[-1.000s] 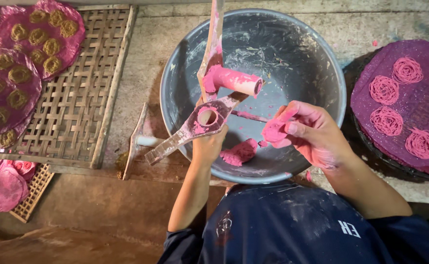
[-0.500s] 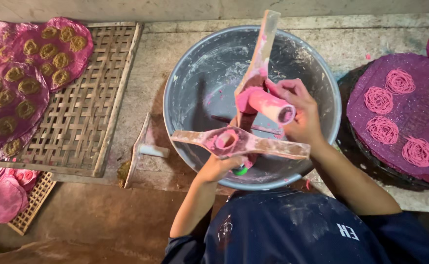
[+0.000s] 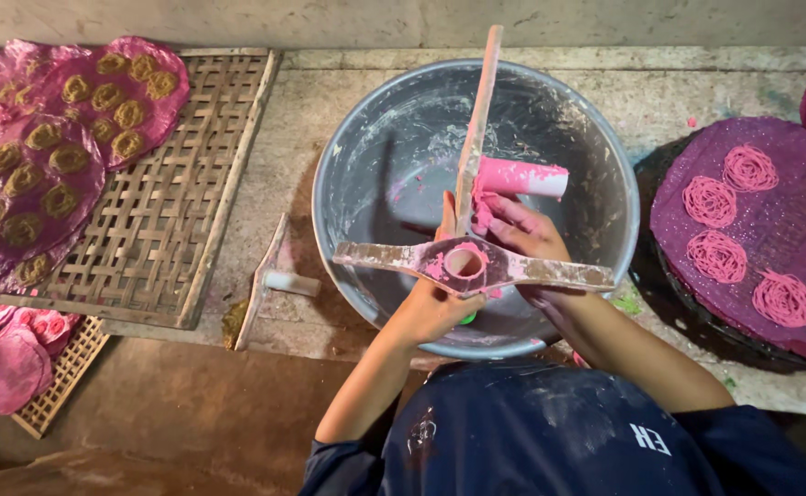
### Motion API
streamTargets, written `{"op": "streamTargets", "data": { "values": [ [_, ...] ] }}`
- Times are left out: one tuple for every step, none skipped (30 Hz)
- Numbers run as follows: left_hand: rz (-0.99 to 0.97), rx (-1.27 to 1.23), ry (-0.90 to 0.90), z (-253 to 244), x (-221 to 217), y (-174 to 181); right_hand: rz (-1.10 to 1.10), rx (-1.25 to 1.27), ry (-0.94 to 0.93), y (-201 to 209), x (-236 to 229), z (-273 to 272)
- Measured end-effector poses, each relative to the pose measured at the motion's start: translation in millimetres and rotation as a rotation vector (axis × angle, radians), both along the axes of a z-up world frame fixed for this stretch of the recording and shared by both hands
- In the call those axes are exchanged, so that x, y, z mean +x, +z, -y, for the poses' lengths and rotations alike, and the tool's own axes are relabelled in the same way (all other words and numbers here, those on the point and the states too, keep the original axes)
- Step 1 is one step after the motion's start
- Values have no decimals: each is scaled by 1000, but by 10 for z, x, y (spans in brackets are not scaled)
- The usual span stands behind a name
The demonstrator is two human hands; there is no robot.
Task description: The person loads pink dough into a manual extruder and presses it through a nozzle to form spiral strands onto a purple tray. The person repeatedly scoops dough from a metal basin, fills the extruder, and extrudes the dough in circular motions.
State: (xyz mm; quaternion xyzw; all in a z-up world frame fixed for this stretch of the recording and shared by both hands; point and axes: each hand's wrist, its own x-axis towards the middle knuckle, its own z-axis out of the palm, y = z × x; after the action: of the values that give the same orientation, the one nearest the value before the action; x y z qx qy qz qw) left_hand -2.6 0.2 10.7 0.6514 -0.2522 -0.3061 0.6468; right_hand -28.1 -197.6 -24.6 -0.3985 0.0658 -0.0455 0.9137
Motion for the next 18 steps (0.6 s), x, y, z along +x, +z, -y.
{"op": "streamTargets", "data": {
  "values": [
    [-20, 38, -9, -18, -4, 36, -9, 79, 37, 56, -22, 1],
    [41, -10, -18, -39, -5, 74, -19, 158, 71, 118, -46, 13],
    [103, -58, -28, -63, -10, 115, -28, 238, 105, 186, -77, 36],
    [162, -106, -40, -84, -17, 158, -43, 267, 112, 255, -95, 50],
    [164, -94, -35, -106, -20, 201, -57, 297, 119, 321, -118, 71],
    [164, -83, -30, -125, -30, 237, -73, 327, 125, 378, -141, 87],
    [165, -72, -25, -143, -38, 269, -73, 326, 151, 426, -148, 87],
    [185, -86, -34, -166, -43, 299, -75, 325, 177, 475, -182, 103],
    [205, -100, -44, -186, -44, 323, -78, 324, 204, 522, -198, 107],
    [230, -116, -55, -195, -30, 346, -71, 333, 212, 572, -201, 101],
    [222, -120, -65, -203, -14, 360, -64, 342, 219, 628, -220, 95],
    [213, -122, -76, -216, -1, 362, -58, 353, 227, 681, -213, 77],
    [204, -125, -87, -232, -2, 351, 24, 412, 247, 744, -226, 72],
    [160, -134, -106, -244, 4, 330, 106, 471, 267, 812, -248, 70],
    [115, -143, -124, -252, 15, 302, 187, 529, 286, 891, -249, 70],
    [68, -151, -143, -259, 8, 272, 186, 496, 235, 988, -287, 105],
    [17, -173, -123, -266, 12, 246, 184, 462, 183, 1103, -327, 173],
    [-31, -196, -102, -267, 22, 227, 186, 427, 135, 1225, -336, 231]
  ]
}}
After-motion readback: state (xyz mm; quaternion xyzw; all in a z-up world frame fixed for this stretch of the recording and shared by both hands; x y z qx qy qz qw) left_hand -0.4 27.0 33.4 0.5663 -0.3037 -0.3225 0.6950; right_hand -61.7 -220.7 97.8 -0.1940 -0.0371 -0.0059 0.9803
